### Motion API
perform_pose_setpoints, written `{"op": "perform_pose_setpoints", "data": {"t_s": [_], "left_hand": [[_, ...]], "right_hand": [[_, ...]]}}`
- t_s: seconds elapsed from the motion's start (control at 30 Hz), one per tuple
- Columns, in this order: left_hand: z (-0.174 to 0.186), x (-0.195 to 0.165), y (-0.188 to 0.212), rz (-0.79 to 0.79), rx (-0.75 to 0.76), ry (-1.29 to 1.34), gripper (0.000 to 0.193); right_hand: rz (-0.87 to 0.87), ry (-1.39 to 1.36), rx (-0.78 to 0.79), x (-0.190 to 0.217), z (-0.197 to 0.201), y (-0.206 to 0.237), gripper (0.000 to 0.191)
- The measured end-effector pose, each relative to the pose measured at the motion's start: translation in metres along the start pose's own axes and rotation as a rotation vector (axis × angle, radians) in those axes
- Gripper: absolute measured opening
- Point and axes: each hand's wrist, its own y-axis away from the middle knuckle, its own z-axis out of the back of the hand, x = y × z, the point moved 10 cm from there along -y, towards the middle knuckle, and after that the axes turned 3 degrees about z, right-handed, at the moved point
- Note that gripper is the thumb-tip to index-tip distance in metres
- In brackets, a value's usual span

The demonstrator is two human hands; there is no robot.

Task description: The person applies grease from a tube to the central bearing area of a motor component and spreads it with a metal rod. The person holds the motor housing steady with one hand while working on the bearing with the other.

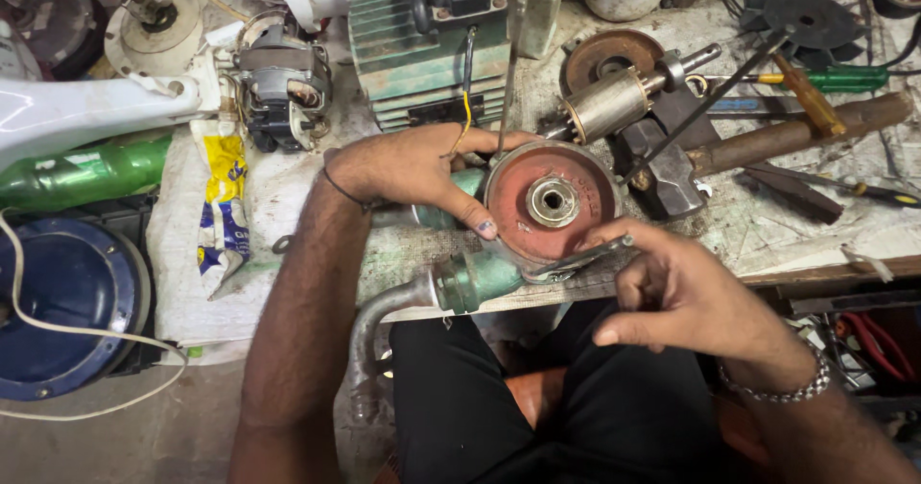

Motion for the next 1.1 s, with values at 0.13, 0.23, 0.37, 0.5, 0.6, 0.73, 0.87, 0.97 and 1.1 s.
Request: {"op": "perform_pose_setpoints", "data": {"t_s": [0.13, 0.23, 0.37, 0.5, 0.6, 0.73, 0.87, 0.97, 1.1], "left_hand": [[0.002, 0.003, 0.000, -0.003, -0.009, -0.029, 0.095], [0.003, 0.004, 0.001, 0.019, -0.015, -0.040, 0.093], [0.002, -0.004, 0.002, -0.010, -0.005, 0.052, 0.095], [0.002, 0.005, 0.002, 0.104, -0.024, 0.016, 0.094], [0.001, 0.002, 0.002, 0.067, -0.019, 0.008, 0.089], [0.003, -0.003, 0.002, -0.010, -0.024, -0.011, 0.092], [0.003, 0.002, 0.000, 0.030, -0.023, -0.024, 0.091], [0.002, -0.001, 0.001, 0.000, -0.016, -0.022, 0.091], [0.002, -0.001, 0.001, -0.011, -0.011, -0.022, 0.091]], "right_hand": [[0.041, -0.184, 0.114, -0.008, -0.006, 0.009, 0.087], [0.181, -0.237, 0.138, -0.008, -0.005, 0.017, 0.096], [0.243, -0.095, -0.018, -0.019, 0.007, 0.021, 0.112], [0.249, 0.069, -0.088, -0.022, 0.001, 0.020, 0.115], [0.216, 0.463, -0.232, -0.017, -0.001, 0.022, 0.116], [0.085, 0.565, -0.335, -0.017, -0.001, 0.025, 0.117], [0.115, 0.572, -0.314, -0.015, -0.011, 0.027, 0.115], [0.307, 0.451, -0.184, -0.011, -0.028, 0.029, 0.109], [0.348, 0.225, -0.076, -0.025, -0.024, 0.036, 0.114]]}}
